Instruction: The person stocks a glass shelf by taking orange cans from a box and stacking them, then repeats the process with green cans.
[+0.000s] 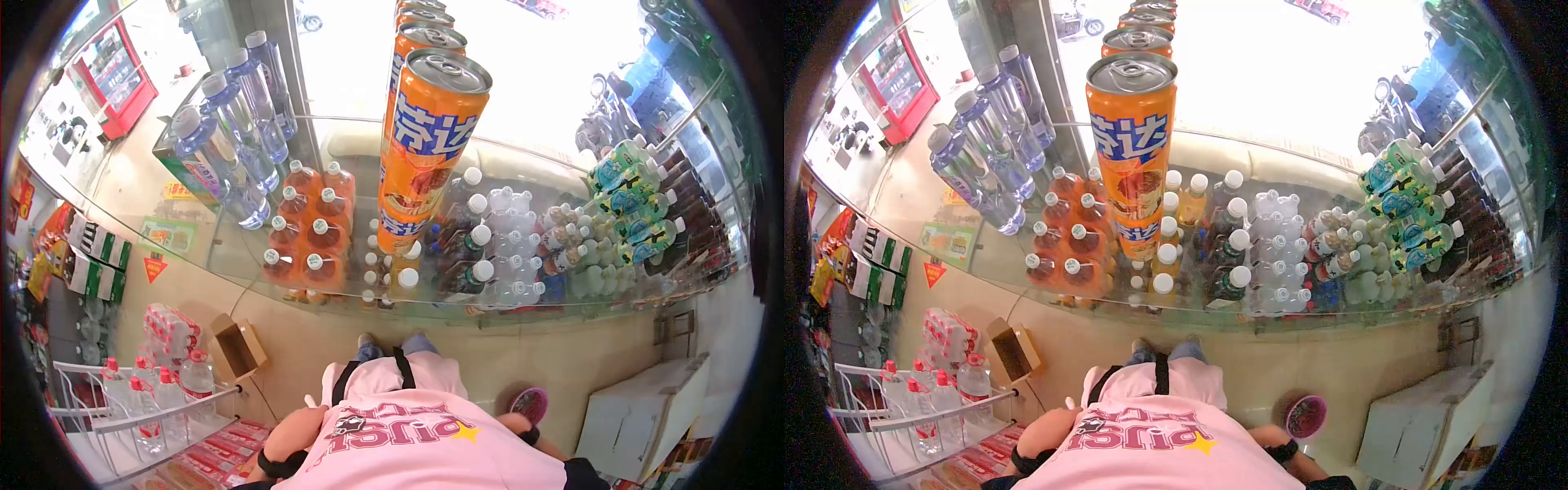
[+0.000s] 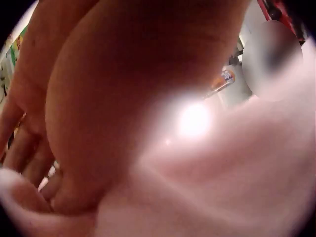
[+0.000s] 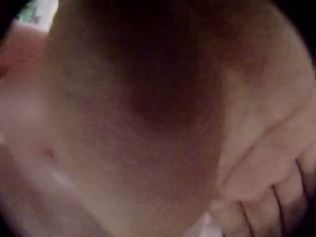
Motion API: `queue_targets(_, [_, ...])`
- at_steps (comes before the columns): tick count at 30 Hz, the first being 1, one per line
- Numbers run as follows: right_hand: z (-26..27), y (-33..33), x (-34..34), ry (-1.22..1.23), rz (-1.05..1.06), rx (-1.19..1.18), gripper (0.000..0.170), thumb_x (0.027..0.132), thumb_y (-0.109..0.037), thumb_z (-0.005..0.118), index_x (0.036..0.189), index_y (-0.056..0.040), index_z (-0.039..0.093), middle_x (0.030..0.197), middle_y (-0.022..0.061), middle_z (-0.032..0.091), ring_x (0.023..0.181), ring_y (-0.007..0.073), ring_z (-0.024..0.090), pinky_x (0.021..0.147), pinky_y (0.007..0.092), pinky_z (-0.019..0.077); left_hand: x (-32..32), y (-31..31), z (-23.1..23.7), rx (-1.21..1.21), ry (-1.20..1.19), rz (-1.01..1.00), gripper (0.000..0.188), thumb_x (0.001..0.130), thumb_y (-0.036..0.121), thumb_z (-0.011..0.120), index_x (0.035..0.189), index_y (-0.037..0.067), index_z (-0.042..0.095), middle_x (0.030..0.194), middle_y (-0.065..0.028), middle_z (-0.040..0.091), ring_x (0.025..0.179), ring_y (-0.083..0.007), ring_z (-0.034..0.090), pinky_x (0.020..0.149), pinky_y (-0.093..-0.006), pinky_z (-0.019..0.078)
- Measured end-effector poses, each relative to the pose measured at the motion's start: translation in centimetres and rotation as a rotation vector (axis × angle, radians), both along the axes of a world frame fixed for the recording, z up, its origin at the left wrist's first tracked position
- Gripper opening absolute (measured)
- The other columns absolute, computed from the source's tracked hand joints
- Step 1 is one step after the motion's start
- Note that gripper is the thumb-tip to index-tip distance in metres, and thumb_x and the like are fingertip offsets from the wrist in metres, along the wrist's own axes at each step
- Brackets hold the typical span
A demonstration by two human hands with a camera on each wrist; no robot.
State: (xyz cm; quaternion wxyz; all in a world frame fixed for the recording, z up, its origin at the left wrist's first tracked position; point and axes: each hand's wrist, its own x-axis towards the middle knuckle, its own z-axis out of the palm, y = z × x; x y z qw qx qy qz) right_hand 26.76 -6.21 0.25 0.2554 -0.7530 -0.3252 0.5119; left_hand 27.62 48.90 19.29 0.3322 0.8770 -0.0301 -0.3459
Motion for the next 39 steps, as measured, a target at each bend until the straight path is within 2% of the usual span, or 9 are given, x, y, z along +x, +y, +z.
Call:
queue_targets(1, [-3.5, -3.2, -2.7, -0.013, -0.060, 0.216, 0.030, 0.087, -0.023, 0.054, 0.107, -0.0028, 0.064, 0.109, 0.0182, 0.062, 0.097, 0.0268, 0.061, 0.082, 0.0346, 0.0471, 0.3, 0.0, 0.0, -0.003, 0.007, 0.002, 0.019, 0.084, 0.014, 0.048, 0.093, 0.002, 0.059, 0.085, -0.0207, 0.063, 0.079, -0.0407, 0.060, 0.069, -0.0437, 0.0472])
queue_targets(5, [-2.8, -2.1, -3.9, 0.030, -0.297, -0.017, 0.031, 0.087, -0.024, 0.054, 0.108, -0.0030, 0.063, 0.108, 0.0172, 0.062, 0.097, 0.0257, 0.061, 0.082, 0.0344, 0.0463, 2.2, 0.4, -1.2, -0.171, -0.093, 0.052, 0.019, 0.084, 0.014, 0.052, 0.093, 0.002, 0.062, 0.089, -0.0196, 0.063, 0.082, -0.0356, 0.060, 0.071, -0.0393, 0.0480])
queue_targets(8, [-1.8, -2.0, -2.7, 0.040, -0.334, -0.083, 0.030, 0.086, -0.024, 0.054, 0.107, -0.0029, 0.063, 0.107, 0.0168, 0.063, 0.096, 0.0252, 0.061, 0.082, 0.0342, 0.0464, 2.7, 0.1, -1.5, -0.411, 0.184, 0.277, 0.028, 0.083, 0.023, 0.063, 0.100, 0.002, 0.062, 0.087, -0.0071, 0.065, 0.079, -0.0149, 0.059, 0.070, -0.0300, 0.0477])
queue_targets(11, [-0.9, -1.9, -1.4, 0.053, -0.355, -0.132, 0.030, 0.086, -0.023, 0.054, 0.106, -0.0027, 0.063, 0.106, 0.0163, 0.063, 0.095, 0.0248, 0.061, 0.081, 0.0339, 0.0465, 1.5, -1.0, -1.0, -0.382, 0.242, 0.268, 0.030, 0.080, 0.025, 0.065, 0.100, 0.002, 0.063, 0.087, -0.0070, 0.064, 0.078, -0.0146, 0.058, 0.071, -0.0292, 0.0471])
queue_targets(12, [-0.9, -1.5, -0.1, 0.057, -0.354, -0.140, 0.029, 0.086, -0.023, 0.054, 0.106, -0.0026, 0.063, 0.106, 0.0162, 0.063, 0.095, 0.0246, 0.061, 0.081, 0.0339, 0.0465, 0.9, -1.6, -0.8, -0.387, 0.227, 0.283, 0.025, 0.079, 0.016, 0.061, 0.098, 0.000, 0.060, 0.089, -0.0131, 0.065, 0.076, -0.0207, 0.060, 0.071, -0.0308, 0.0486])
queue_targets(15, [-0.2, -1.5, 3.5, 0.056, -0.340, -0.174, 0.029, 0.086, -0.022, 0.054, 0.105, -0.0024, 0.063, 0.104, 0.0157, 0.063, 0.094, 0.0241, 0.061, 0.080, 0.0336, 0.0466, -1.5, -2.6, -2.0, -0.386, 0.158, 0.249, 0.027, 0.077, 0.010, 0.060, 0.102, 0.000, 0.058, 0.090, -0.0141, 0.064, 0.072, -0.0228, 0.059, 0.068, -0.0332, 0.0483])
queue_targets(20, [1.2, -2.5, 10.1, 0.058, -0.264, -0.219, 0.028, 0.085, -0.021, 0.054, 0.103, -0.0021, 0.063, 0.102, 0.0150, 0.063, 0.092, 0.0234, 0.061, 0.079, 0.0332, 0.0467, -2.3, -8.9, -1.2, -0.420, -0.031, 0.310, 0.029, 0.079, 0.015, 0.063, 0.101, -0.001, 0.053, 0.089, -0.0200, 0.062, 0.077, -0.0357, 0.059, 0.069, -0.0370, 0.0471])
queue_targets(24, [2.9, -3.7, 14.7, 0.058, -0.179, -0.234, 0.027, 0.085, -0.020, 0.054, 0.102, -0.0019, 0.063, 0.101, 0.0144, 0.063, 0.091, 0.0228, 0.061, 0.079, 0.0329, 0.0469, -3.3, -15.5, -2.1, -0.496, -0.069, 0.356, 0.019, 0.086, 0.014, 0.053, 0.098, 0.000, 0.049, 0.083, -0.0202, 0.059, 0.076, -0.0346, 0.058, 0.067, -0.0374, 0.0448])
queue_targets(39, [4.5, -6.3, 23.0, 0.073, 0.266, -0.236, 0.023, 0.084, -0.017, 0.055, 0.097, -0.0010, 0.064, 0.095, 0.0122, 0.064, 0.086, 0.0205, 0.060, 0.076, 0.0316, 0.0473, -11.2, -42.5, -3.6, -0.654, -0.214, 0.804, 0.025, 0.080, 0.017, 0.058, 0.099, 0.000, 0.054, 0.086, -0.0219, 0.061, 0.079, -0.0387, 0.058, 0.068, -0.0390, 0.0450])
